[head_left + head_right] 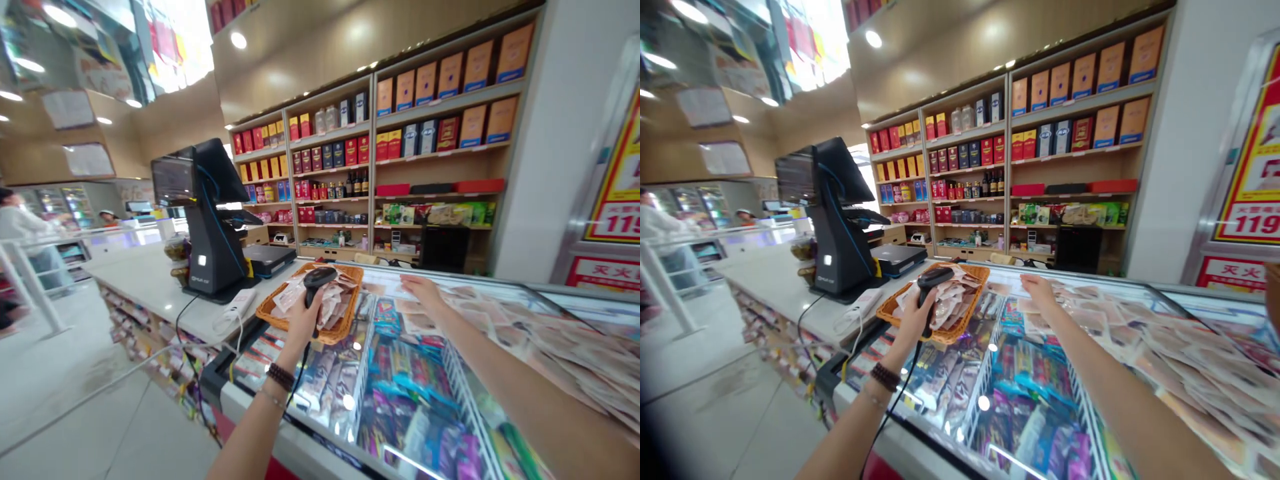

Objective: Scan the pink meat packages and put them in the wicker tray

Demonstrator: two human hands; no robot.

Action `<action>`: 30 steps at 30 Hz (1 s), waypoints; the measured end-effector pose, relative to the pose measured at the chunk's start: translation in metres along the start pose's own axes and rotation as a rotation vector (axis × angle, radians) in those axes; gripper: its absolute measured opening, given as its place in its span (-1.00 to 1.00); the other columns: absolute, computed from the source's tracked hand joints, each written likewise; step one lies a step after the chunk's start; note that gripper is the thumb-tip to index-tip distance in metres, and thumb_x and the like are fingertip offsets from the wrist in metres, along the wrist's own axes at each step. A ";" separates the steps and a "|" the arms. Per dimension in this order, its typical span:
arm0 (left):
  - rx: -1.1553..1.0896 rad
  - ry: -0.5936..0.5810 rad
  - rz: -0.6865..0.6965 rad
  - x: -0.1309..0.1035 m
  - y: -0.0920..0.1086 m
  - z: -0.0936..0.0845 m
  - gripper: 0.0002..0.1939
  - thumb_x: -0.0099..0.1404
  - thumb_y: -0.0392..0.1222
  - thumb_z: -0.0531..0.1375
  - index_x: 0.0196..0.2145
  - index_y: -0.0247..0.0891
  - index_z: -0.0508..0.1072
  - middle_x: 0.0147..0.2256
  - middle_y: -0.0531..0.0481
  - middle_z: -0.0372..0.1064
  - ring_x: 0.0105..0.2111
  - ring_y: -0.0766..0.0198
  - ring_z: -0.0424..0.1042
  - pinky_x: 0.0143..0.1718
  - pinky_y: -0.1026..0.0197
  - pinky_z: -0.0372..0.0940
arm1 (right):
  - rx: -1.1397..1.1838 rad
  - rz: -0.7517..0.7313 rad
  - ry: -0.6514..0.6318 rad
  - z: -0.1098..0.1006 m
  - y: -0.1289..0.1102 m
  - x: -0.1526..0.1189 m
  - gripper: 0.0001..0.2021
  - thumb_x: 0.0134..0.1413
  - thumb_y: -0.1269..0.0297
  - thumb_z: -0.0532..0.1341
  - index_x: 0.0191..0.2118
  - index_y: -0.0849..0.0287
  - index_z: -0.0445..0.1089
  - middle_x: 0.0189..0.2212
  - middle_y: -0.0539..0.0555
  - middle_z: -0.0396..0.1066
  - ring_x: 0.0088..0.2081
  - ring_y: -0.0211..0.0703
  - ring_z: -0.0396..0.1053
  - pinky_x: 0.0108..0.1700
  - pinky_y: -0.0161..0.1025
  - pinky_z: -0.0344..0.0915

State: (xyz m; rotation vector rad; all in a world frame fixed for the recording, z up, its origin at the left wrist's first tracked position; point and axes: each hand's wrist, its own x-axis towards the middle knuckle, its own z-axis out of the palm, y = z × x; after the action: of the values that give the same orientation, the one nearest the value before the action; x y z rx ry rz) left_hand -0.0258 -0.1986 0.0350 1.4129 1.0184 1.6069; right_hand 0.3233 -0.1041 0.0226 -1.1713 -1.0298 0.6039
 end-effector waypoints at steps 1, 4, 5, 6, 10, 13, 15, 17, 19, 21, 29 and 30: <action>-0.009 -0.028 0.007 -0.001 0.000 0.009 -0.36 0.21 0.48 0.40 -0.36 -0.15 0.35 -0.61 0.18 0.26 -0.68 0.37 0.24 -0.63 0.31 0.18 | -0.020 -0.010 0.038 -0.021 0.001 0.001 -0.82 -0.19 0.14 0.54 -0.43 0.05 0.63 -0.42 0.09 0.70 -0.35 0.05 0.66 -0.13 0.02 0.66; -0.045 -0.125 0.027 -0.006 -0.001 0.041 -0.37 0.25 0.49 0.36 -0.34 -0.16 0.35 -0.61 0.19 0.25 -0.69 0.39 0.20 -0.63 0.31 0.16 | -0.149 -0.043 0.142 -0.086 0.002 -0.002 -0.88 -0.06 0.20 0.44 -0.35 0.07 0.65 -0.33 0.14 0.72 -0.24 0.10 0.68 -0.02 0.06 0.63; -0.055 -0.156 0.027 -0.008 -0.002 0.052 -0.37 0.26 0.49 0.36 -0.33 -0.16 0.36 -0.60 0.19 0.26 -0.69 0.39 0.20 -0.62 0.30 0.17 | -0.224 -0.062 0.172 -0.106 0.004 -0.005 -0.87 -0.01 0.21 0.40 -0.31 0.09 0.65 -0.29 0.15 0.73 -0.18 0.12 0.68 0.04 0.09 0.62; -0.062 -0.187 0.019 -0.011 -0.003 0.064 -0.37 0.25 0.49 0.36 -0.33 -0.16 0.36 -0.60 0.19 0.27 -0.69 0.39 0.21 -0.62 0.30 0.18 | -0.310 -0.086 0.199 -0.125 0.006 -0.010 -0.84 0.03 0.22 0.36 -0.26 0.10 0.66 -0.23 0.17 0.74 -0.12 0.14 0.68 0.10 0.12 0.59; -0.078 -0.311 -0.043 -0.027 -0.014 0.110 -0.37 0.22 0.47 0.38 -0.35 -0.15 0.34 -0.61 0.18 0.28 -0.69 0.40 0.22 -0.61 0.30 0.19 | -0.707 -0.213 0.242 -0.181 0.024 -0.040 -0.67 0.16 0.19 0.30 -0.01 0.16 0.65 0.08 0.29 0.69 0.17 0.27 0.60 0.35 0.23 0.40; -0.082 -0.375 -0.085 -0.039 -0.029 0.139 -0.36 0.21 0.49 0.37 -0.38 -0.15 0.32 -0.63 0.17 0.26 -0.69 0.39 0.21 -0.62 0.30 0.17 | -0.940 -0.211 0.191 -0.191 0.043 -0.066 -0.60 0.20 0.16 0.32 0.07 0.26 0.62 0.24 0.45 0.57 0.34 0.37 0.46 0.44 0.22 0.29; -0.074 -0.404 -0.119 -0.046 -0.040 0.153 -0.36 0.20 0.49 0.37 -0.40 -0.14 0.32 -0.64 0.16 0.26 -0.70 0.39 0.21 -0.62 0.29 0.18 | -1.032 -0.141 0.196 -0.185 0.056 -0.077 -0.57 0.21 0.09 0.34 0.08 0.28 0.61 0.28 0.51 0.53 0.36 0.43 0.43 0.44 0.24 0.28; -0.052 -0.434 -0.149 -0.052 -0.049 0.162 -0.37 0.21 0.48 0.37 -0.41 -0.14 0.33 -0.65 0.16 0.25 -0.70 0.38 0.21 -0.62 0.29 0.19 | -1.064 -0.071 0.261 -0.175 0.066 -0.081 -0.56 0.17 0.04 0.38 0.07 0.22 0.62 0.29 0.48 0.52 0.35 0.45 0.43 0.42 0.30 0.27; -0.029 -0.462 -0.161 -0.058 -0.055 0.168 -0.39 0.23 0.46 0.37 -0.41 -0.15 0.35 -0.65 0.16 0.23 -0.71 0.38 0.19 -0.64 0.29 0.17 | -1.035 -0.048 0.343 -0.166 0.073 -0.081 -0.61 0.11 0.04 0.41 0.01 0.11 0.65 0.27 0.37 0.56 0.33 0.42 0.44 0.41 0.32 0.25; -0.026 -0.492 -0.162 -0.064 -0.058 0.171 -0.40 0.24 0.45 0.38 -0.40 -0.15 0.36 -0.65 0.17 0.22 -0.71 0.37 0.19 -0.65 0.28 0.16 | -0.982 -0.069 0.392 -0.162 0.076 -0.079 -0.69 0.07 0.05 0.42 -0.09 0.03 0.67 0.22 0.27 0.61 0.29 0.38 0.46 0.39 0.31 0.27; -0.099 -0.527 -0.190 -0.070 -0.063 0.170 -0.38 0.27 0.47 0.37 -0.38 -0.14 0.32 -0.62 0.16 0.24 -0.69 0.36 0.20 -0.62 0.25 0.26 | -0.601 -0.086 0.318 -0.160 0.069 -0.087 -0.67 0.08 -0.08 0.38 -0.22 0.06 0.70 -0.18 0.21 0.75 -0.05 0.28 0.67 0.07 0.07 0.55; -0.112 -0.506 -0.199 -0.069 -0.064 0.170 -0.37 0.26 0.48 0.37 -0.37 -0.14 0.32 -0.61 0.17 0.24 -0.69 0.37 0.20 -0.62 0.25 0.26 | -0.541 -0.078 0.309 -0.157 0.069 -0.088 -0.65 0.06 -0.10 0.40 -0.22 0.05 0.69 -0.19 0.20 0.75 -0.06 0.28 0.68 0.06 0.07 0.57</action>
State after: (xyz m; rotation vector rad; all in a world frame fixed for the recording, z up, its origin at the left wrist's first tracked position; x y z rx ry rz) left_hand 0.1522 -0.2221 -0.0389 1.4851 0.7283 1.0664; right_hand 0.4322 -0.2268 -0.0782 -1.6278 -0.9911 0.0666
